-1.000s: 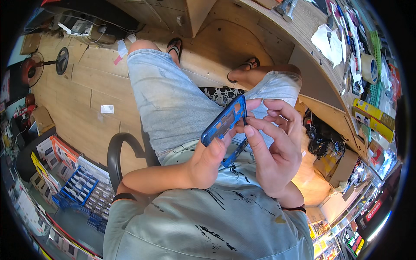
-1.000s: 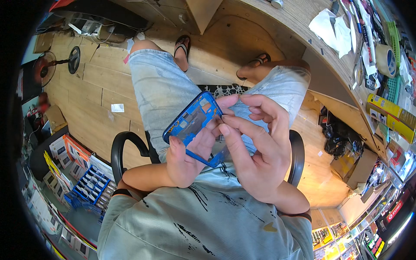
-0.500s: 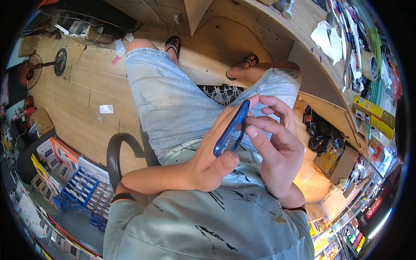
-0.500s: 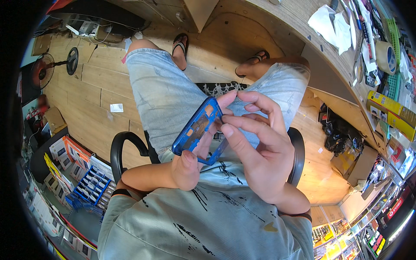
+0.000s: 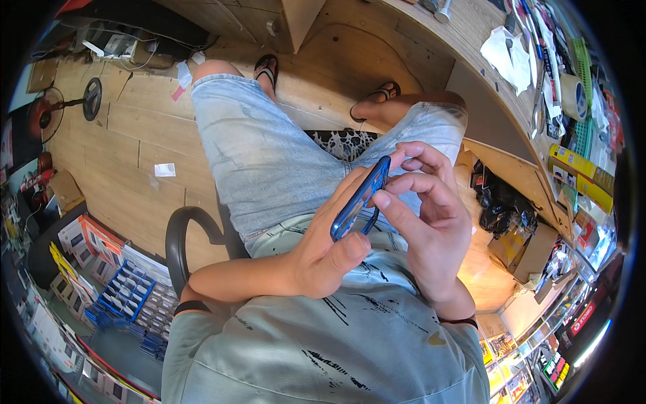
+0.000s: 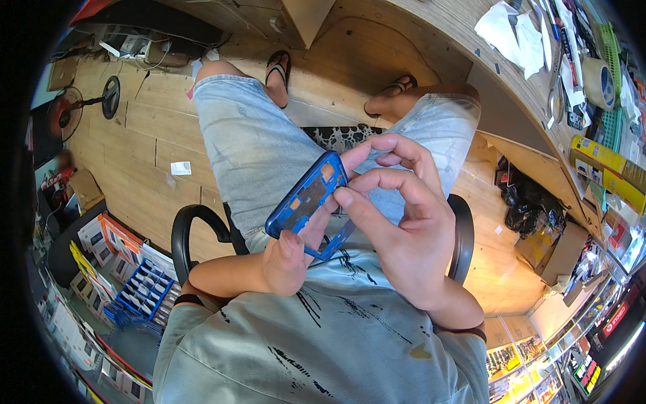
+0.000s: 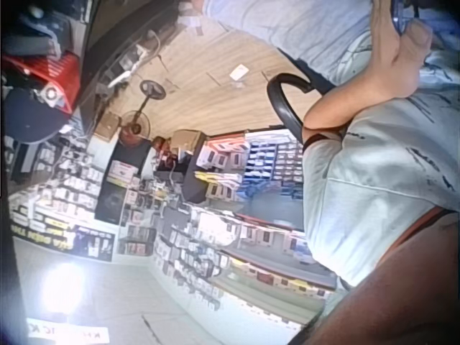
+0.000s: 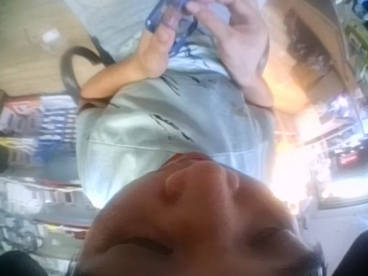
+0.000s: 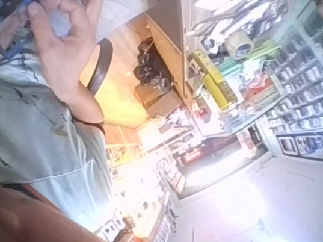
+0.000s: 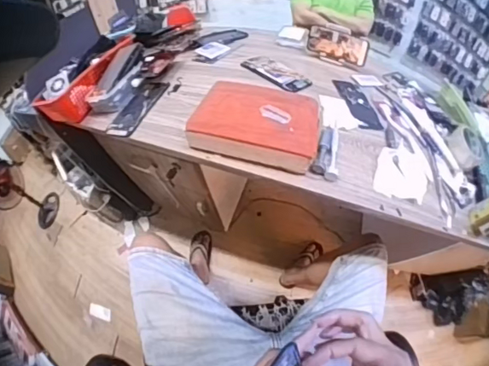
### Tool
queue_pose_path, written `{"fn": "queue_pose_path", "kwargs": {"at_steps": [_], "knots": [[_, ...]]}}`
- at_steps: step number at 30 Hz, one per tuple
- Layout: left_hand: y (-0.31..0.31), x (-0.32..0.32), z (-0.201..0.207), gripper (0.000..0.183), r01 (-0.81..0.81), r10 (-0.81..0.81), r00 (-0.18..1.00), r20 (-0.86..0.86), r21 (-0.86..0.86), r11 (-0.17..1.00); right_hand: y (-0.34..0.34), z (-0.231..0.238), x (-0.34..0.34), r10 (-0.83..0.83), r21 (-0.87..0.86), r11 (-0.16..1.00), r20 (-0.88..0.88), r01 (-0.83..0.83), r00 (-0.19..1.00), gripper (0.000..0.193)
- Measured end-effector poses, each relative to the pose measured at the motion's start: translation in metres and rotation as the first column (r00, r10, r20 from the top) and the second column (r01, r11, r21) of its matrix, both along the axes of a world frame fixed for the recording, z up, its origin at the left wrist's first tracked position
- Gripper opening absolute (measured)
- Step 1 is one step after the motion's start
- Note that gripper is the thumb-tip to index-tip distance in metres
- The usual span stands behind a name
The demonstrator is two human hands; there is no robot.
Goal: The person works on a blue phone chassis, using a metal tool to pry and remove a small internal component. The person then handles a small metal blade, peeling off a protective film from its surface.
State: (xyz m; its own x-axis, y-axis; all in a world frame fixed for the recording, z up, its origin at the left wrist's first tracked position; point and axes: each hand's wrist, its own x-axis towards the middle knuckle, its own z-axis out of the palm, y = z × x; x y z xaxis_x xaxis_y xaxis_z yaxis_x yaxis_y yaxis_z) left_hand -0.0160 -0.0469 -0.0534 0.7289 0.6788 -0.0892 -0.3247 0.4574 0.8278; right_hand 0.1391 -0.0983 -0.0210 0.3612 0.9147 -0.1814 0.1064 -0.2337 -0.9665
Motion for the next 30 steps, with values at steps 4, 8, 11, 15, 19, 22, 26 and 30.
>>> {"fn": "queue_pose_path", "kwargs": {"at_steps": [4,8,11,15,19,22,26,30], "knots": [[0.008,-0.004,-0.004,0.111,0.148,-0.146,0.987,-0.067,0.039,0.988,0.003,-0.001,0.001,-0.012,-0.013,1.000,-0.063,0.012,0.998,0.012],[0.006,-0.003,0.003,0.111,0.135,-0.137,0.990,-0.038,-0.059,0.989,0.006,0.000,0.004,0.006,-0.047,0.999,-0.133,-0.012,0.991,0.009],[0.006,-0.005,0.004,0.111,0.138,-0.144,0.989,-0.038,-0.134,0.981,0.006,0.000,0.006,-0.031,-0.113,0.994,-0.292,-0.003,0.956,0.008],[0.008,-0.004,0.004,0.110,0.137,-0.146,0.989,-0.038,-0.180,0.974,0.009,0.004,0.006,-0.063,-0.151,0.989,-0.391,0.003,0.918,0.008],[0.009,-0.004,0.004,0.108,0.142,-0.151,0.988,-0.032,-0.192,0.971,0.008,0.004,0.006,-0.062,-0.147,0.989,-0.381,0.006,0.922,0.007],[0.007,-0.005,0.002,0.105,0.139,-0.148,0.988,-0.032,-0.199,0.970,0.007,0.006,0.005,-0.044,-0.136,0.991,-0.320,0.000,0.947,0.008],[0.009,-0.005,0.004,0.102,0.145,-0.154,0.988,-0.032,-0.190,0.971,0.004,0.006,0.001,-0.014,0.017,1.000,0.060,0.013,0.998,0.013],[0.003,-0.004,-0.001,0.091,0.049,-0.041,0.998,0.045,-0.185,0.982,0.008,0.010,-0.001,-0.023,0.111,0.994,0.365,-0.019,0.931,0.017]]}}
